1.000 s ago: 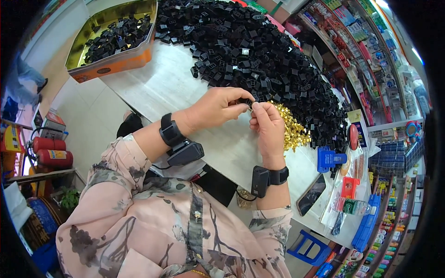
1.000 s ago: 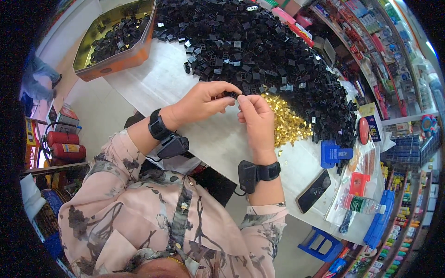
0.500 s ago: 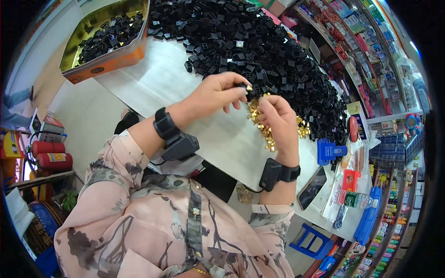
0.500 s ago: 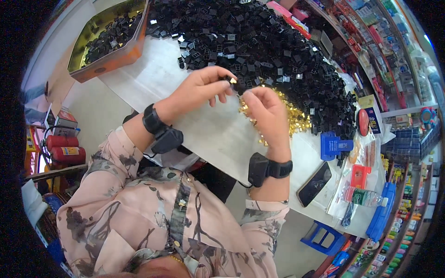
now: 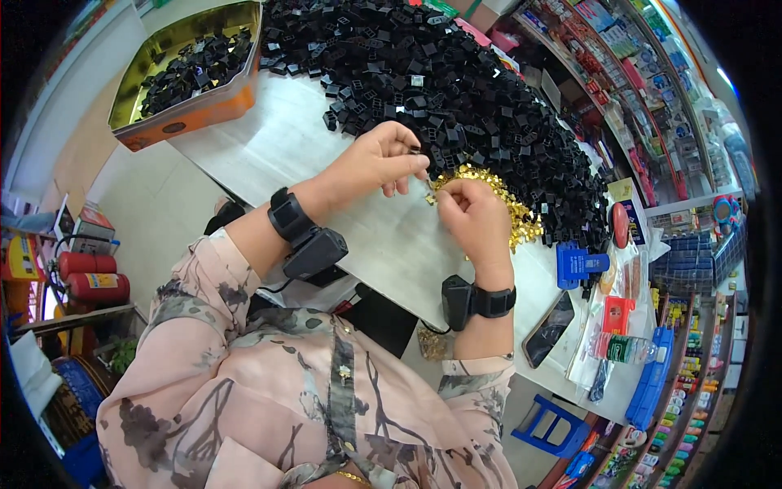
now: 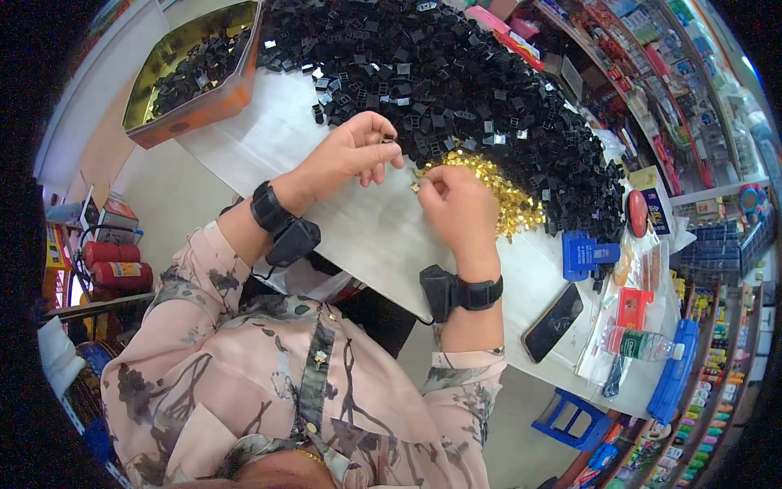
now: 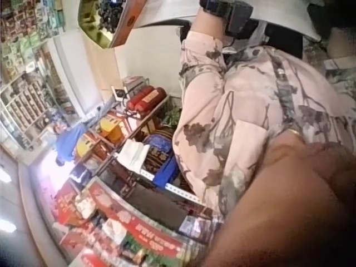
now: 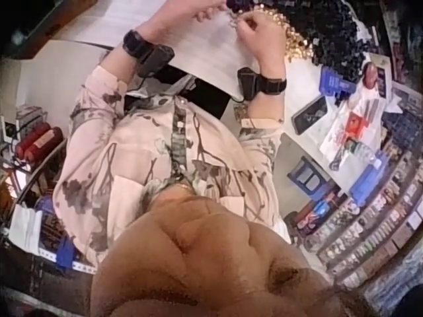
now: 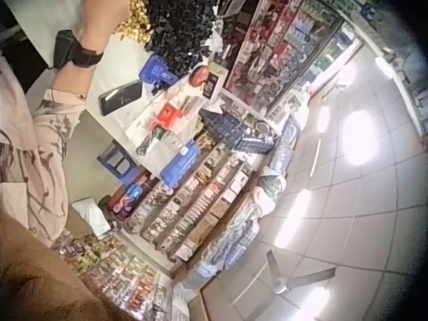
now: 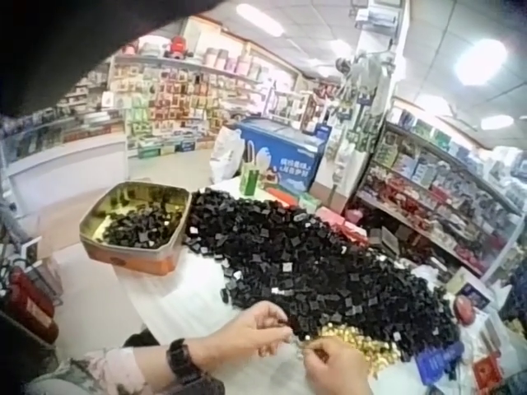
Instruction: The person assembles components by hand by fitting a gold metal piece into a black plastic piece and placing the finished unit into a metal tin. This process is repeated several times before the person fastens a black strap around their wrist.
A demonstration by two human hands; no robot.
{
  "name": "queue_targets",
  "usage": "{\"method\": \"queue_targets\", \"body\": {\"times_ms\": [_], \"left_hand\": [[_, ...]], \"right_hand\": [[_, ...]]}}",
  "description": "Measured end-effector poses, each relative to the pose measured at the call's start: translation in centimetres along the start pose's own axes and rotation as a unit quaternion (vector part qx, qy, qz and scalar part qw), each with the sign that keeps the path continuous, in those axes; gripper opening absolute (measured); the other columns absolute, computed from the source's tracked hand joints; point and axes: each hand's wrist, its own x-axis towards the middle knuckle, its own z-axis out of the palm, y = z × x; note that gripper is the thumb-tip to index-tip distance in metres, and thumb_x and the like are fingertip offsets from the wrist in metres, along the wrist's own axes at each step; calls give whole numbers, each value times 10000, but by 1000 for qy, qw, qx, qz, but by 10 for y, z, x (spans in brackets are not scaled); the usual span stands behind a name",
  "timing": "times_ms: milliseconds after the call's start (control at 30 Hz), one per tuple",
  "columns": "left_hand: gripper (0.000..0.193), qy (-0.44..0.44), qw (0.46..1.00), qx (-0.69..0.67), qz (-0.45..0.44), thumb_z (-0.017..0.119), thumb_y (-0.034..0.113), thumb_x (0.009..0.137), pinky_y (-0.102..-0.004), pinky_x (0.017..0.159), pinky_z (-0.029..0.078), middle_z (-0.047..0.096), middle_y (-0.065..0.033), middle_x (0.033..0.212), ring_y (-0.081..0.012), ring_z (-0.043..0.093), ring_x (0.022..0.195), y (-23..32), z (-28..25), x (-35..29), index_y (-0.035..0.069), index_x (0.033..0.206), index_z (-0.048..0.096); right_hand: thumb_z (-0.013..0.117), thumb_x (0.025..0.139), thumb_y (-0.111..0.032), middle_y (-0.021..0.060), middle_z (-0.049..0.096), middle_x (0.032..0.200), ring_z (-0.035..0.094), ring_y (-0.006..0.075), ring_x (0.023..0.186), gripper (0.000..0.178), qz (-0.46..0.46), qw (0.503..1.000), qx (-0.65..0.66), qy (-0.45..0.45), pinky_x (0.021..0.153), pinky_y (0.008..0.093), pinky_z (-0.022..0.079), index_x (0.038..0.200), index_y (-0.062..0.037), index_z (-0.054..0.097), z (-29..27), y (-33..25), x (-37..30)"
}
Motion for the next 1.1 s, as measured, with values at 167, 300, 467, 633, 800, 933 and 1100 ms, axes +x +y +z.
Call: {"method": "queue_targets", "body": {"times_ms": [167, 300, 467, 633, 800, 933, 1100], "left_hand": [[230, -34, 998, 47, -8, 556, 195, 886, -182, 505, 426, 626, -36, 849, -50, 544, 610, -1, -1, -2, 53, 1067, 549], [218, -41, 997, 57, -28, 557, 178, 883, -185, 510, 430, 624, -27, 840, -51, 546, 616, 1, 0, -4, 55, 1063, 543], [203, -49, 995, 80, -21, 558, 157, 878, -185, 513, 430, 620, -13, 831, -45, 544, 617, -5, 0, -3, 64, 1058, 555], [224, -58, 992, 114, -6, 560, 152, 849, -206, 513, 445, 615, -1, 811, -60, 555, 619, -10, 3, -3, 53, 1050, 568], [207, -78, 990, 115, -8, 560, 137, 872, -180, 515, 424, 614, 7, 823, -39, 556, 636, -4, 6, -6, 69, 1068, 565], [204, -58, 993, 101, -6, 563, 137, 871, -179, 513, 424, 613, 11, 816, -38, 563, 649, -2, 5, -6, 66, 1062, 571], [216, -68, 989, 127, 21, 562, 146, 876, -184, 515, 431, 607, 16, 803, -39, 565, 651, -7, 4, -6, 63, 1075, 572]], "right_hand": [[642, 749, -188, 63, 632, 726, 606, 192, 609, 145, 71, 994, 78, -43, 563, 294, 469, 834, -72, 659, 0, -6, 1], [650, 755, -170, 48, 620, 710, 589, 143, 596, 135, -8, 1000, -24, -8, 551, 269, 459, 822, -53, 651, 8, -13, -3], [646, 794, -159, 18, 613, 721, 566, 74, 613, 137, -56, 996, -71, 25, 535, 227, 440, 818, -25, 644, 12, -10, -4], [615, 841, -180, 8, 623, 757, 576, 72, 641, 142, 73, 961, 267, 2, 552, 210, 443, 864, -43, 644, 10, 0, 3], [582, 873, -178, 0, 620, 779, 565, 56, 656, 117, 181, 823, 538, -20, 581, 177, 439, 892, -68, 617, 7, -14, 6], [581, 874, -181, -3, 610, 773, 555, 53, 650, 105, 183, 822, 538, -49, 588, 176, 440, 886, -79, 603, 12, -9, 5], [578, 874, -191, -13, 598, 755, 547, 53, 637, 113, 181, 831, 521, -76, 586, 182, 440, 866, -80, 599, 7, -8, 4]]}}
